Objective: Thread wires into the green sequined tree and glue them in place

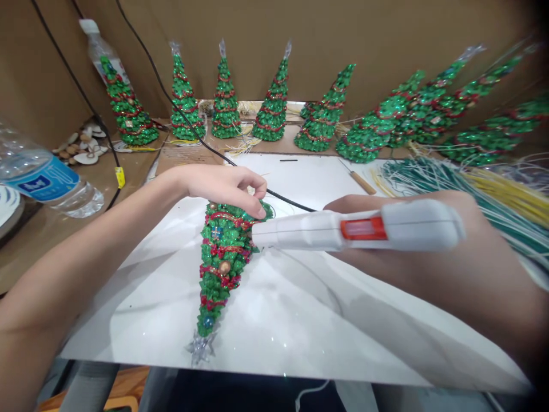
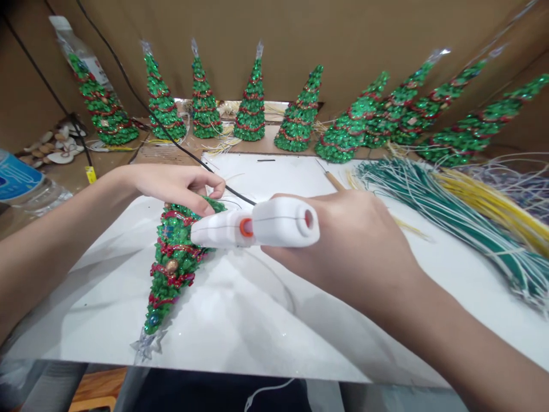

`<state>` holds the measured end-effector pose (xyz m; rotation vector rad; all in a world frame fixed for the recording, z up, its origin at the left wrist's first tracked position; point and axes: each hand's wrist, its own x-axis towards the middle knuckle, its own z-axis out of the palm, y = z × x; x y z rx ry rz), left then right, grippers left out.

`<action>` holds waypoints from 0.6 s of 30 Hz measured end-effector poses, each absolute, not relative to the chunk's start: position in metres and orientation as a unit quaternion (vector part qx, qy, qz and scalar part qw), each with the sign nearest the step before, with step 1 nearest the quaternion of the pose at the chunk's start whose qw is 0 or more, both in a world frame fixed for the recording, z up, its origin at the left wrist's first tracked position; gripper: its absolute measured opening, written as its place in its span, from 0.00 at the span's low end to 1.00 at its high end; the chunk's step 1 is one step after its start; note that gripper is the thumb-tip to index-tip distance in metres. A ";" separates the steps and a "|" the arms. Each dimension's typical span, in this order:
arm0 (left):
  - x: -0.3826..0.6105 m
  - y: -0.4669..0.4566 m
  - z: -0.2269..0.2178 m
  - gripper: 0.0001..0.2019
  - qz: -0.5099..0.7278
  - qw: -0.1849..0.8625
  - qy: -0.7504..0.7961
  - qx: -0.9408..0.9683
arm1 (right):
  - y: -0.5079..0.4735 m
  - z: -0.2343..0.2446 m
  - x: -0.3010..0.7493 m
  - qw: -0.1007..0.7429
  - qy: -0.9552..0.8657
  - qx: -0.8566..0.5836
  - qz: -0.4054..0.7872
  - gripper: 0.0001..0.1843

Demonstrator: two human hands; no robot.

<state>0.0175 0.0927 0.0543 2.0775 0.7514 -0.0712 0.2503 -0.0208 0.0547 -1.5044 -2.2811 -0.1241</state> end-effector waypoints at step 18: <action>0.018 0.092 0.055 0.15 -0.038 0.429 0.321 0.844 | -0.019 0.057 0.254 0.186 -0.848 -0.488 -0.090 0.09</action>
